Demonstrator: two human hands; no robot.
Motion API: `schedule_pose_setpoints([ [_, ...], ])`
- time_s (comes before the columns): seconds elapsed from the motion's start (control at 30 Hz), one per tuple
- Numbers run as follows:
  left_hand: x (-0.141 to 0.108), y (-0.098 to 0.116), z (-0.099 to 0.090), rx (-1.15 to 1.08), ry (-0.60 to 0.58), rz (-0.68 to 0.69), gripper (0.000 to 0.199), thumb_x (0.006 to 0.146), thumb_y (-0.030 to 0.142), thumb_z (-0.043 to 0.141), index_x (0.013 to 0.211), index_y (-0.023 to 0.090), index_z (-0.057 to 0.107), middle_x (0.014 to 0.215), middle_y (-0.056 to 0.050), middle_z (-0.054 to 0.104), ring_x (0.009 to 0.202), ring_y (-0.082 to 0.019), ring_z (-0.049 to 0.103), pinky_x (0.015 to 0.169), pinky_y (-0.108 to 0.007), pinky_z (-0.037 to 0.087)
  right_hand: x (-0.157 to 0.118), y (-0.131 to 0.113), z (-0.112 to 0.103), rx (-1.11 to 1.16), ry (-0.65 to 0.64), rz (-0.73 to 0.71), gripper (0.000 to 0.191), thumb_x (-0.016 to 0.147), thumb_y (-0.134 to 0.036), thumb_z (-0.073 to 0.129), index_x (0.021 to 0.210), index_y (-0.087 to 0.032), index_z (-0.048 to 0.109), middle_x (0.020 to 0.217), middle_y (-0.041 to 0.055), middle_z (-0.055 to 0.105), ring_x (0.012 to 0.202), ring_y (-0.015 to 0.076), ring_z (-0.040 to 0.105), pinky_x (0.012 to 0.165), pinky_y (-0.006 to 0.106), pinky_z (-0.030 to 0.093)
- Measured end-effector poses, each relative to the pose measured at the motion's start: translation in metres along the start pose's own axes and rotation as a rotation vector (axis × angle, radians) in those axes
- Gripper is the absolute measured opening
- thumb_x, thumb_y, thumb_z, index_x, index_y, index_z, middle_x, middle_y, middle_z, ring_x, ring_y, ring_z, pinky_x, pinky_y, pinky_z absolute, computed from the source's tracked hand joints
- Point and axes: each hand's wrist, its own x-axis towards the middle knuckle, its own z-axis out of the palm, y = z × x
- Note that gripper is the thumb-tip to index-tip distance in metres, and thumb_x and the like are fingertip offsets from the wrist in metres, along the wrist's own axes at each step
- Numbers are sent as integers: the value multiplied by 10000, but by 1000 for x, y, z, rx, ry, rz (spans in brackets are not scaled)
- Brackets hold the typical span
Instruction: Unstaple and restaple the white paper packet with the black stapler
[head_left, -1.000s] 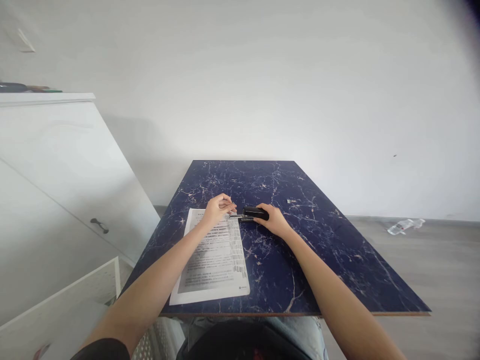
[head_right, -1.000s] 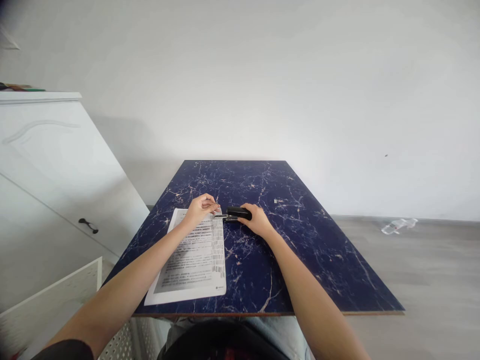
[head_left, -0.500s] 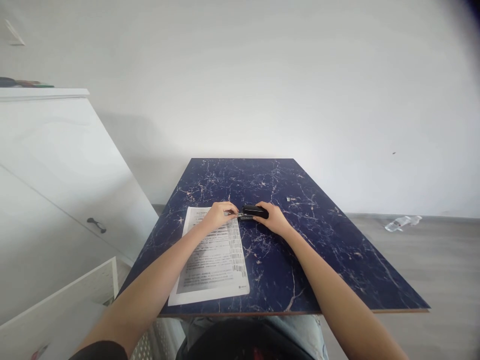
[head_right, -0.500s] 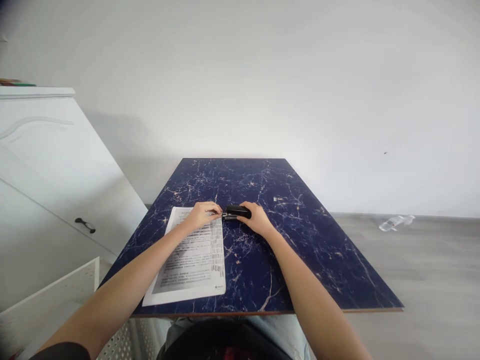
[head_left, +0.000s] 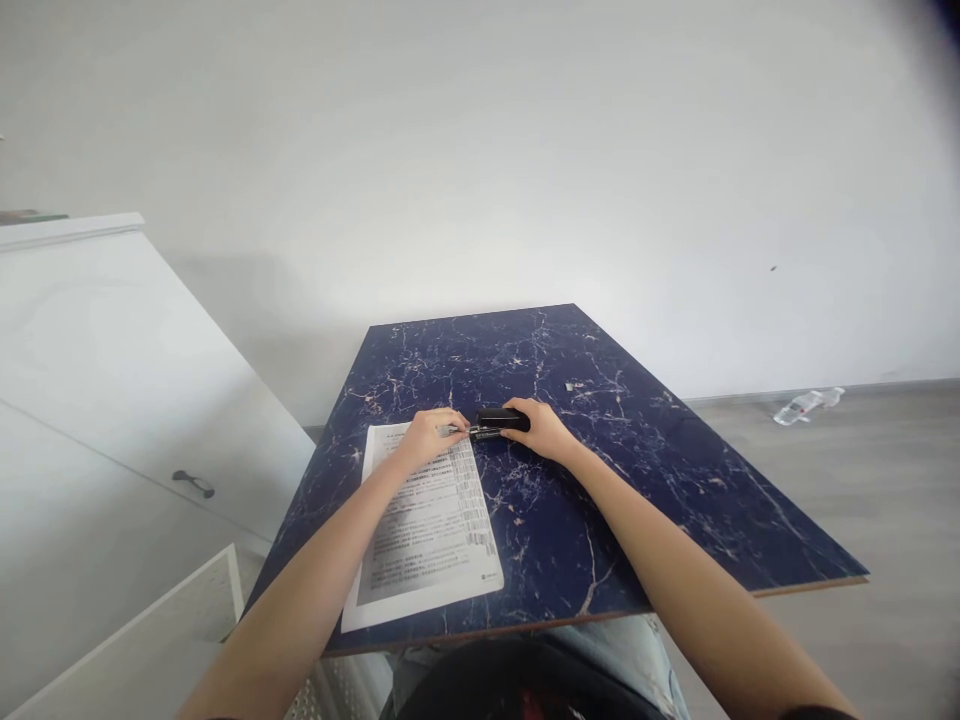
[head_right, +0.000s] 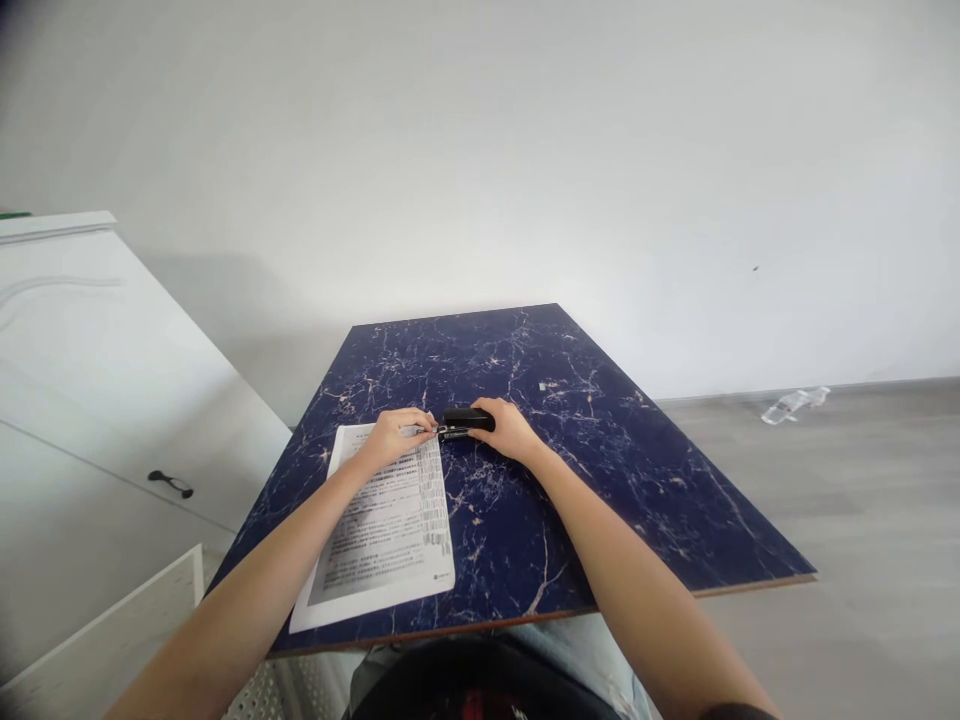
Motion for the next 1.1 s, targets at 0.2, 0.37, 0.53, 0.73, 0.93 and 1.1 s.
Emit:
schedule_pose_setpoints([
  [0.2,0,0,0,37,-15,17,153,887,352,683,827,221,736,998,-53,759,924,-193,713,937,-358,540,1,0,-1,-4,-17,-2,285,786,-302,761,1053,-248,677,939,32,717,879,237,640,817,356,468],
  [0.37,0,-1,2,58,-32,18,140,883,340,687,834,219,735,972,-46,759,894,-187,711,920,-349,539,1,0,-2,6,-15,7,298,772,-286,770,1051,-244,675,936,34,717,874,241,645,823,360,473],
  [0.53,1,-1,3,46,-13,-12,159,874,358,702,831,208,736,950,-56,757,882,-194,710,899,-346,547,1,-2,-4,30,-28,-2,292,780,-273,760,1057,-238,673,965,39,725,887,242,660,829,359,483],
  [0.73,1,-3,2,39,-7,7,148,869,342,718,826,203,744,940,-57,760,867,-189,715,881,-331,547,1,2,-3,36,-30,-16,295,787,-285,764,1059,-232,663,965,34,723,883,237,660,825,356,481],
  [0.93,-1,-5,4,26,35,-11,134,882,334,704,863,211,754,902,-45,769,845,-192,723,865,-334,559,1,1,-3,27,-39,-14,286,795,-279,758,1059,-235,658,961,32,721,887,237,655,818,350,473],
  [1.1,0,-2,6,-94,194,-131,195,873,386,710,891,195,743,885,-55,766,803,-196,737,819,-340,595,1,0,-3,25,-29,-19,289,782,-273,772,1046,-227,662,946,30,717,867,224,653,817,337,467],
])
